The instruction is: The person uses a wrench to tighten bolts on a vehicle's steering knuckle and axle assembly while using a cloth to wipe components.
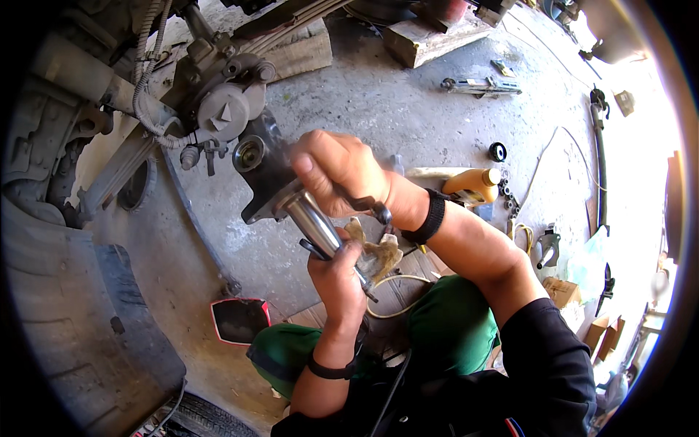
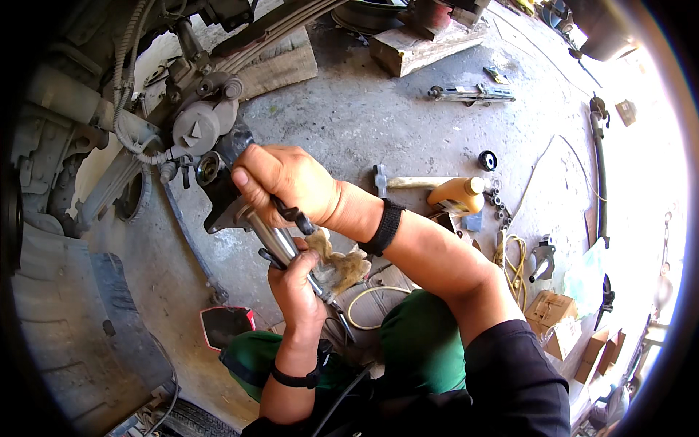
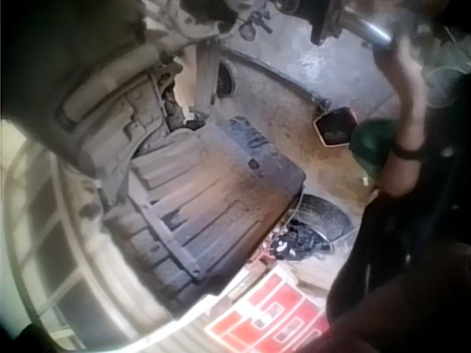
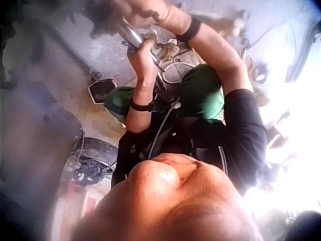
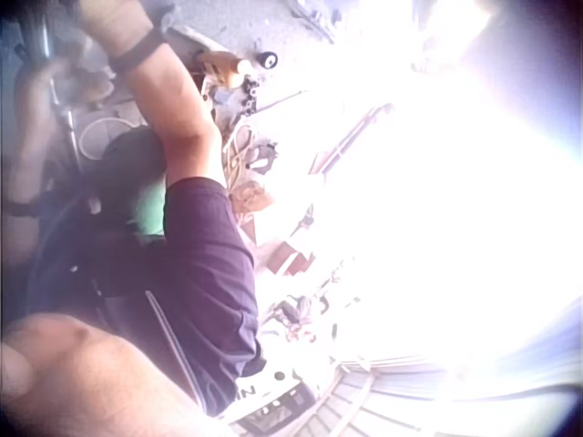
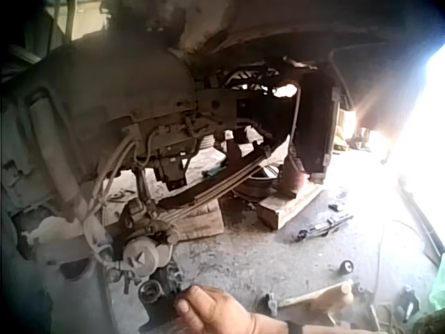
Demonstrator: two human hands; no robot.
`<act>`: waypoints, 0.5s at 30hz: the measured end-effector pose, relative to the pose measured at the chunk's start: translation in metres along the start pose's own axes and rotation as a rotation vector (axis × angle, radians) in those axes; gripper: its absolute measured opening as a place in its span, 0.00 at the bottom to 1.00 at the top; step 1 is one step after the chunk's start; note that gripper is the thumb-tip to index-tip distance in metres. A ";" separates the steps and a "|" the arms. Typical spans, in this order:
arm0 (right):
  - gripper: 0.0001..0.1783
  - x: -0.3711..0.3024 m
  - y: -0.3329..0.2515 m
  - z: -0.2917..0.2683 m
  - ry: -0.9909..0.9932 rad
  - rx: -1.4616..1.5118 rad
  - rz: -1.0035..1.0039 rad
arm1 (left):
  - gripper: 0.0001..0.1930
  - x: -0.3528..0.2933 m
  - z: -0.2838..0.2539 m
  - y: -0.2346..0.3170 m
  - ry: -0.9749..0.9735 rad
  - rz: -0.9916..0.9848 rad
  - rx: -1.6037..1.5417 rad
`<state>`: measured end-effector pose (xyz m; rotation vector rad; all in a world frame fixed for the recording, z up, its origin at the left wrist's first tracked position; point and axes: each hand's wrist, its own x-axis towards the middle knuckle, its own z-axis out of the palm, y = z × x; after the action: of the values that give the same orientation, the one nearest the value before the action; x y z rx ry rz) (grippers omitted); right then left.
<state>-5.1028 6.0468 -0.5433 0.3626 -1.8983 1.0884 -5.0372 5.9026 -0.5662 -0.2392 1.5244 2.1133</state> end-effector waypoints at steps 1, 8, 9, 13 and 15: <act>0.07 0.002 -0.002 0.002 0.051 0.014 0.042 | 0.09 0.001 -0.001 -0.001 0.006 0.002 0.005; 0.03 0.033 -0.011 0.012 -0.113 -0.144 0.313 | 0.09 -0.002 -0.005 0.001 0.017 0.003 0.023; 0.06 0.049 -0.014 0.015 -0.115 -0.206 0.441 | 0.09 -0.004 -0.001 0.006 -0.003 -0.009 0.042; 0.15 0.127 0.048 0.027 -0.597 -0.433 0.663 | 0.10 -0.006 0.002 -0.003 0.022 -0.051 0.011; 0.16 0.149 0.048 0.029 -0.711 -0.255 0.917 | 0.11 -0.003 -0.005 -0.004 0.021 -0.036 0.015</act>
<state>-5.2322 6.0759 -0.4548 -0.3794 -2.9407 1.3569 -5.0336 5.8985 -0.5702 -0.2827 1.5359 2.0768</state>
